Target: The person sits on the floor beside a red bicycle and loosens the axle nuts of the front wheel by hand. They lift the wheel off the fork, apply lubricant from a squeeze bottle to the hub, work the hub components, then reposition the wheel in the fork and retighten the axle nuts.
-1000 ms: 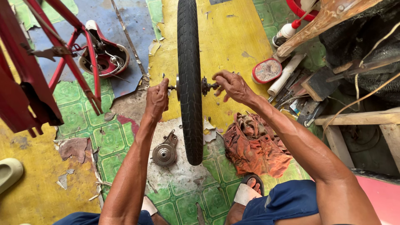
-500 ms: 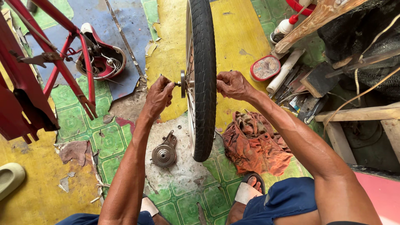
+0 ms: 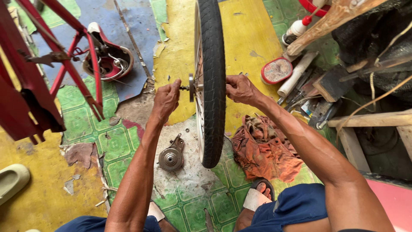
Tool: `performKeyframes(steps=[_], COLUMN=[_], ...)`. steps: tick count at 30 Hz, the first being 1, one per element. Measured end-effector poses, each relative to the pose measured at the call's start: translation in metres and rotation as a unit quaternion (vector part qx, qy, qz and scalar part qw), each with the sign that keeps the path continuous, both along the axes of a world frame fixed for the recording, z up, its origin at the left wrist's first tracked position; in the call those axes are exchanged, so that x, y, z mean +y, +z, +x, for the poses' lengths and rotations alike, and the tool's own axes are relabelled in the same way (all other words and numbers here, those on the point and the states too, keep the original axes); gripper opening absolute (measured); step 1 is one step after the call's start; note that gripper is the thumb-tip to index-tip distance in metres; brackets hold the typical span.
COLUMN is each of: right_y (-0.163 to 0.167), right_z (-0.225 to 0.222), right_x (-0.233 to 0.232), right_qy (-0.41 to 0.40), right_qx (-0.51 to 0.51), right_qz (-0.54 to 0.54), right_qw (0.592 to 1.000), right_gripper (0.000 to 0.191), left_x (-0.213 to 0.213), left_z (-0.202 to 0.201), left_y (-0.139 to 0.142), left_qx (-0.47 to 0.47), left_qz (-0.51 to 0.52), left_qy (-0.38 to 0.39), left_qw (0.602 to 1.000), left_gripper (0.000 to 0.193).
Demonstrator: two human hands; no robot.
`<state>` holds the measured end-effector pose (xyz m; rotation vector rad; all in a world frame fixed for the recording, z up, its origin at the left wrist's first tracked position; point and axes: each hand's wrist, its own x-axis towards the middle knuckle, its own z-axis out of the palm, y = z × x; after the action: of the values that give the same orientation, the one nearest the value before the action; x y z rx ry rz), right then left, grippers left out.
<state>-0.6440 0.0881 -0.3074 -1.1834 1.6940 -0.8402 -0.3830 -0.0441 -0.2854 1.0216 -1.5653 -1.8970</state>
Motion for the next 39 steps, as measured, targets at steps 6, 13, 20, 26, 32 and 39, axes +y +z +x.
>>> performKeyframes(steps=[6,13,20,26,32,39], right_y=[0.004,-0.001,-0.014,-0.008,-0.005,0.004], right_z=[0.002,-0.005,-0.012,-0.010,-0.007,-0.001], right_x=[-0.004,0.004,0.003,-0.001,-0.004,-0.005], right_qy=[0.021,0.047,0.044,0.037,0.040,-0.011], right_qx=[0.100,0.220,0.237,0.164,0.116,0.030], right_qz=[-0.117,-0.203,-0.190,-0.159,-0.174,-0.034], right_qw=[0.988,0.953,0.952,0.973,0.977,0.999], right_gripper=[0.017,0.024,0.026,0.025,0.018,0.018], left_x=[-0.002,-0.004,-0.001,0.000,0.000,0.005], left_z=[0.010,0.008,0.004,0.007,0.004,-0.006], left_y=[0.010,0.002,0.000,0.008,0.004,0.006], left_qx=[0.012,0.026,0.065,0.075,0.003,-0.022], left_qz=[0.006,0.012,0.099,-0.030,-0.098,-0.011], left_qy=[-0.046,-0.031,-0.009,-0.028,-0.011,0.079], left_qw=[0.999,0.999,0.993,0.996,0.995,0.997], left_gripper=[0.024,0.034,0.052,0.030,0.034,0.055])
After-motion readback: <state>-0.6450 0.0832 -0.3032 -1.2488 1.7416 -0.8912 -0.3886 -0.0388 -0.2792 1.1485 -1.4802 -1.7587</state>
